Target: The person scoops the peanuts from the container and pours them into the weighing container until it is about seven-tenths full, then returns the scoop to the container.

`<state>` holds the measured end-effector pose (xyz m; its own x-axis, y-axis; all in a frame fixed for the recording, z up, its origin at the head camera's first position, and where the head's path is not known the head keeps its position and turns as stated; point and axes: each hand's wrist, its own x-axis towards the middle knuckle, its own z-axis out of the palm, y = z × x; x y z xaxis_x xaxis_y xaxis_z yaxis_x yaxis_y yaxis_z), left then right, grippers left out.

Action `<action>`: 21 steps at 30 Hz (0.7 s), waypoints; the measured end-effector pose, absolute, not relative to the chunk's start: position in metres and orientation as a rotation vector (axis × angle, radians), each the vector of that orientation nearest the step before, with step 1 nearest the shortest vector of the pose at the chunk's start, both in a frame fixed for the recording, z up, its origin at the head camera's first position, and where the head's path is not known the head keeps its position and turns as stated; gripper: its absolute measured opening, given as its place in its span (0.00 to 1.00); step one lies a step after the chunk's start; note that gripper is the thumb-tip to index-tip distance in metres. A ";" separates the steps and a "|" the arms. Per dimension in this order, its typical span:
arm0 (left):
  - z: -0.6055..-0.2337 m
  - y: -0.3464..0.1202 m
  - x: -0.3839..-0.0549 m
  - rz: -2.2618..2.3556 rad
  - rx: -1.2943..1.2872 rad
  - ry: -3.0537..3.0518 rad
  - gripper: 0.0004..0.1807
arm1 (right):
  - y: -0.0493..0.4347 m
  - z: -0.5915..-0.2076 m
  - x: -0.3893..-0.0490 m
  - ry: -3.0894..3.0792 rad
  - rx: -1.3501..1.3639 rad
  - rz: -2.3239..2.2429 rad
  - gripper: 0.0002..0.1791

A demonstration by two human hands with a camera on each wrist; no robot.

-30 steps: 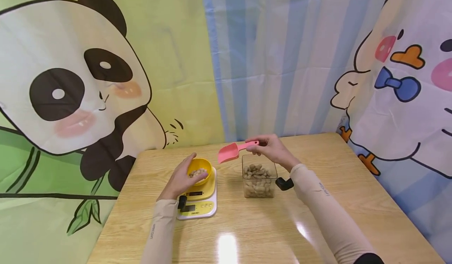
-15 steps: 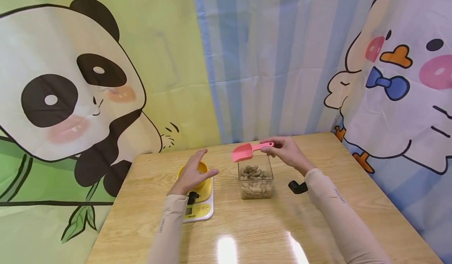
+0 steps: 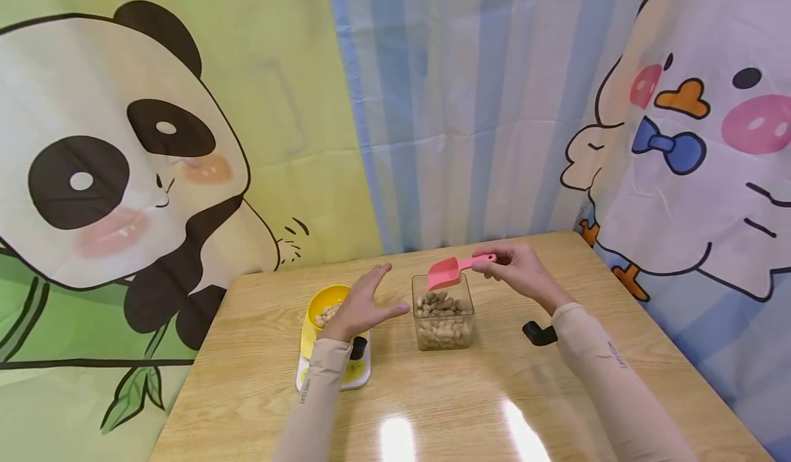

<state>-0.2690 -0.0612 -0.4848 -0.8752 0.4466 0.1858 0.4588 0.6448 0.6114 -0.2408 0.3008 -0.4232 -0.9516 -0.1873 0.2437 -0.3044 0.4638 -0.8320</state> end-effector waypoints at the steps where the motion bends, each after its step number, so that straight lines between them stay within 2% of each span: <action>1: -0.486 -0.058 -0.268 -1.051 -0.797 -2.833 0.59 | 0.301 -0.422 -0.239 -2.598 0.426 1.485 0.20; 10: -0.489 -0.040 -0.267 -1.022 -0.845 -2.846 0.62 | 0.295 -0.405 -0.229 -2.764 0.532 1.077 0.20; 21: -0.491 -0.034 -0.265 -1.010 -0.897 -2.879 0.64 | 0.258 -0.383 -0.219 -2.714 0.804 0.619 0.05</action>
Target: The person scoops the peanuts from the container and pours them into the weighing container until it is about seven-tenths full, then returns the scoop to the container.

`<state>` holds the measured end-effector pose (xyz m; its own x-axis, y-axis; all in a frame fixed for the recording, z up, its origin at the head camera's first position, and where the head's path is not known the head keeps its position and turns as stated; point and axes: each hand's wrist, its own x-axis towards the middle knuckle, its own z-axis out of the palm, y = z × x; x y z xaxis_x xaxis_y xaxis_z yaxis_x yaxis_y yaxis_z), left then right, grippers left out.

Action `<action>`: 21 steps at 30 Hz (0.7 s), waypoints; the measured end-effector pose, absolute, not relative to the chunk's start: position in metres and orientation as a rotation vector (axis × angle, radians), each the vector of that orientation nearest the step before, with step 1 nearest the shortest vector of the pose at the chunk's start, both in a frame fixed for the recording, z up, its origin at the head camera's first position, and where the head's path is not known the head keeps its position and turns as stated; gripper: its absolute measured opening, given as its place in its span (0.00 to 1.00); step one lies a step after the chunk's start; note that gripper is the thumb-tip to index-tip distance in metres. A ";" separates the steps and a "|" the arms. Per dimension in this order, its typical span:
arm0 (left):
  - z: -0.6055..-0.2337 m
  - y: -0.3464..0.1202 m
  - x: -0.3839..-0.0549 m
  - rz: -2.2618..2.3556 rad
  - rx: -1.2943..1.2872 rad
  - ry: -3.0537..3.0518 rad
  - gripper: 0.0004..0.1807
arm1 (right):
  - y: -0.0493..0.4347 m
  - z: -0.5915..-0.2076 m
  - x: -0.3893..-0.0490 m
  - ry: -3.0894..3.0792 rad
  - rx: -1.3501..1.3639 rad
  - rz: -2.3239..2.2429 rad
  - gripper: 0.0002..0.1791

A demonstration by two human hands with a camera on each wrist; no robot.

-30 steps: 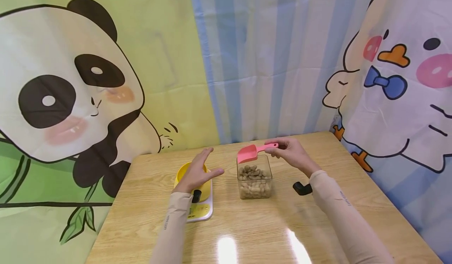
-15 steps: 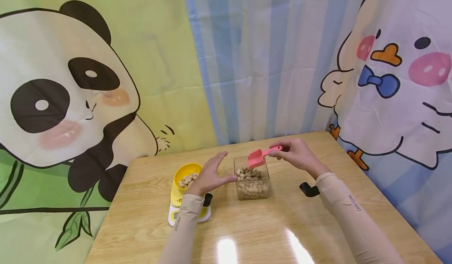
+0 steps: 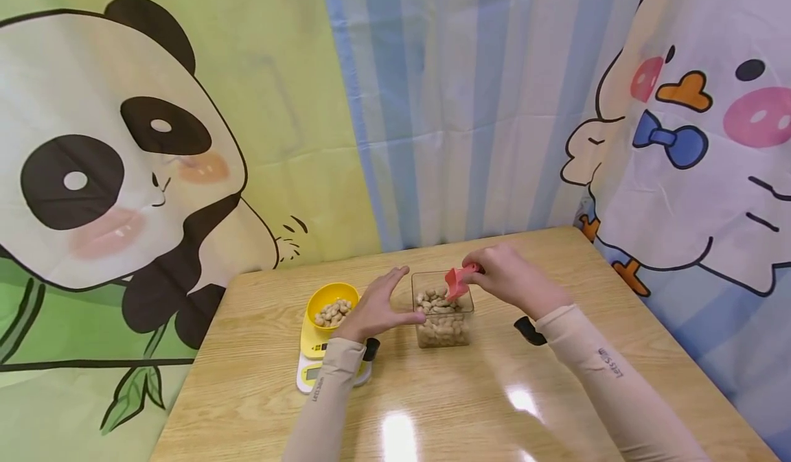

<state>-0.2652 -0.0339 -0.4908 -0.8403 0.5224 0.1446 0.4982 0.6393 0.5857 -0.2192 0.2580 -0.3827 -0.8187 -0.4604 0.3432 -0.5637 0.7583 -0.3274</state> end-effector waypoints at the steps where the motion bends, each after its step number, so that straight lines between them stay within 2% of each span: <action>1: -0.491 -0.033 -0.265 0.987 0.874 2.809 0.65 | 0.253 -0.380 -0.218 -2.709 0.832 0.594 0.04; 8: -0.494 -0.031 -0.264 0.935 0.905 2.816 0.65 | 0.234 -0.372 -0.218 -2.796 0.866 0.501 0.02; 21: -0.495 -0.027 -0.265 0.934 0.924 2.809 0.62 | 0.248 -0.383 -0.237 -2.744 0.962 0.572 0.04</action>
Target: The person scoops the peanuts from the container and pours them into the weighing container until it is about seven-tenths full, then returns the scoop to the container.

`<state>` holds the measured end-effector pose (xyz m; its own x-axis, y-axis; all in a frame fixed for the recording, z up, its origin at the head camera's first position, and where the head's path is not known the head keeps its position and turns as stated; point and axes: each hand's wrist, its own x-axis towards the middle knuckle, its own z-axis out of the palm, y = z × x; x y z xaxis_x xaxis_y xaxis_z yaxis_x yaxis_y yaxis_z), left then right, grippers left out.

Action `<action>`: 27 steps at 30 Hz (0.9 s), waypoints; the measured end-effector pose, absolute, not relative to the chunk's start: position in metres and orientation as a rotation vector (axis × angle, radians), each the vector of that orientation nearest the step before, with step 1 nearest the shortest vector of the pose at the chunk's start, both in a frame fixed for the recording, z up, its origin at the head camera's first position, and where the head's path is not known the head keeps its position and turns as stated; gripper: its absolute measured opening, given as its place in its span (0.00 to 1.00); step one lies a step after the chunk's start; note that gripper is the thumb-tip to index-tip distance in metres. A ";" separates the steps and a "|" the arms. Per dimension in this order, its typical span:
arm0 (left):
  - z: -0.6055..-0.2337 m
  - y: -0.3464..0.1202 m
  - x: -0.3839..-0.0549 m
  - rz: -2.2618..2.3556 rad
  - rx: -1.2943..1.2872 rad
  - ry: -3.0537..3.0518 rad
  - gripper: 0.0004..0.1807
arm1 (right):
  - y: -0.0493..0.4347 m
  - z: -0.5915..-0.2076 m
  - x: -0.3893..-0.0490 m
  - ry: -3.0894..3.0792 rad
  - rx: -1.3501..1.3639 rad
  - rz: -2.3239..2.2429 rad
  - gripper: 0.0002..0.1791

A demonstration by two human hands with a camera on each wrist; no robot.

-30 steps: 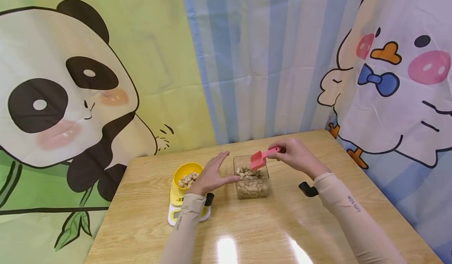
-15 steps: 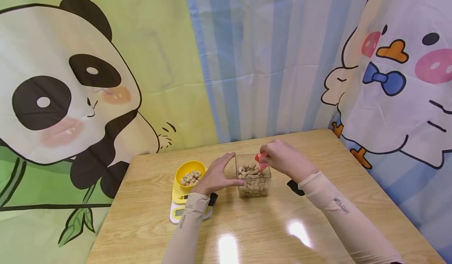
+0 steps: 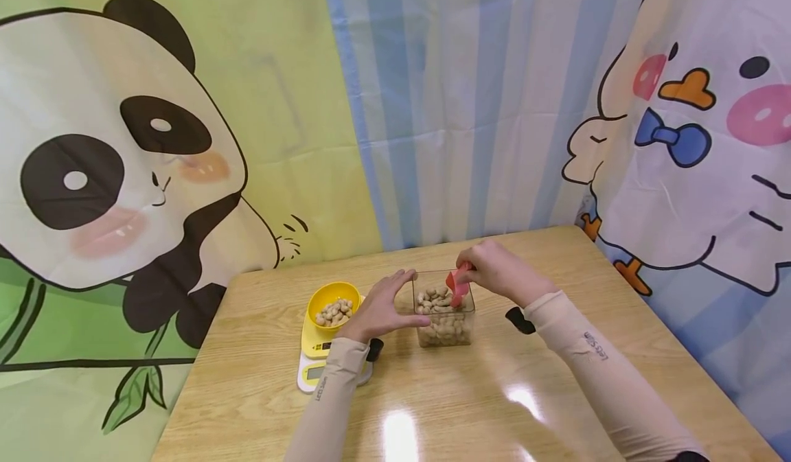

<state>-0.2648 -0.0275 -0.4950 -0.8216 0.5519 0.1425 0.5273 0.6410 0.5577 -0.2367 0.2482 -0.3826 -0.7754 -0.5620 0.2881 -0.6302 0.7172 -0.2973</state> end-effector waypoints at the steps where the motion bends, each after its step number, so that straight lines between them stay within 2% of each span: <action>1: -0.495 -0.027 -0.265 0.937 0.928 2.808 0.62 | 0.248 -0.382 -0.238 -2.746 0.968 0.570 0.04; 16: -0.495 -0.027 -0.268 0.962 0.948 2.801 0.61 | 0.254 -0.366 -0.271 -2.822 1.273 0.610 0.06; 27: -0.494 -0.027 -0.266 0.974 0.956 2.804 0.59 | 0.245 -0.359 -0.273 -2.866 1.366 0.492 0.05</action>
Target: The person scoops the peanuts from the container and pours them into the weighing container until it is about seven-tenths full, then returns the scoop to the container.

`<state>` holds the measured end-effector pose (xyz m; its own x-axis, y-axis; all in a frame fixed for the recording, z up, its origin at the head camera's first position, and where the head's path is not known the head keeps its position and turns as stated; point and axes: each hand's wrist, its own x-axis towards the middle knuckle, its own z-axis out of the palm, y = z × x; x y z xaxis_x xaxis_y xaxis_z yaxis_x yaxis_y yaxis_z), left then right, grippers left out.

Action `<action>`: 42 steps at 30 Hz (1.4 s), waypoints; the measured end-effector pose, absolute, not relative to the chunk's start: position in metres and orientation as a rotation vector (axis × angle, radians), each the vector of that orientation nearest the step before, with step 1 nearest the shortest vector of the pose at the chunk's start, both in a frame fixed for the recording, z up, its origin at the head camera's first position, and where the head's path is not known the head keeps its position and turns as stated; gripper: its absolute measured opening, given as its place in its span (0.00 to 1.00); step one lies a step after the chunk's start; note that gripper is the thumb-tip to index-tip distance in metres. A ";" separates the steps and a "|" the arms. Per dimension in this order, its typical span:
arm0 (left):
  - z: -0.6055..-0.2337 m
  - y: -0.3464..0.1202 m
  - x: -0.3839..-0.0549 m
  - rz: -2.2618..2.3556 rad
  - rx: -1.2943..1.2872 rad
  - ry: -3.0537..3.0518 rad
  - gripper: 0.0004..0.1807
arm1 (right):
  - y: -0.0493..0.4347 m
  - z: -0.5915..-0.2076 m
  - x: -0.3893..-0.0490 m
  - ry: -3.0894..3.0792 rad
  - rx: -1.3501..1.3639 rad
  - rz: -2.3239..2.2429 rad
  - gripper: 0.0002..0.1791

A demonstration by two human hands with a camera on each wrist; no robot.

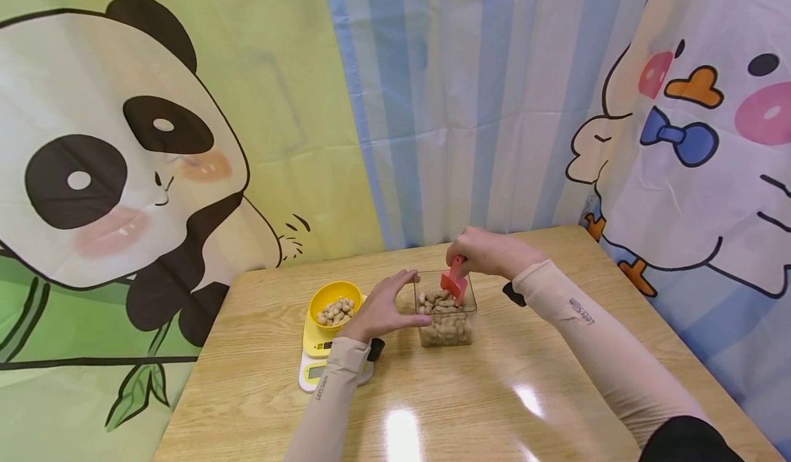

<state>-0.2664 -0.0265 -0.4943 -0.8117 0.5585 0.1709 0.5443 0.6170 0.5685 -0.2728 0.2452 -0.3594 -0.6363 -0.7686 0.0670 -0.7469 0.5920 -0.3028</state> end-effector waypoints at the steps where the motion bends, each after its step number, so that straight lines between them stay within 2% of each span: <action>1: -0.494 -0.027 -0.266 0.978 0.958 2.804 0.59 | 0.245 -0.360 -0.273 2.737 -1.306 -0.478 0.05; 11: -0.495 -0.028 -0.265 1.004 0.940 2.793 0.58 | 0.257 -0.368 -0.286 2.666 -1.278 -0.635 0.04; 19: -0.498 -0.026 -0.266 1.001 0.944 2.808 0.58 | 0.279 -0.390 -0.289 2.640 -1.081 -0.812 0.09; 29: -0.498 -0.026 -0.266 1.021 0.912 2.799 0.56 | 0.297 -0.415 -0.292 2.560 -0.885 -1.068 0.08; 42: -0.497 -0.027 -0.267 1.019 0.931 2.803 0.56 | 0.297 -0.419 -0.289 2.630 -0.849 -1.080 0.10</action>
<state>-0.2675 -0.0271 -0.4968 -0.8222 0.5403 0.1792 0.5292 0.6095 0.5904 -0.2887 0.2968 -0.4191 -0.8224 -0.5665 0.0530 -0.4402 0.5744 -0.6901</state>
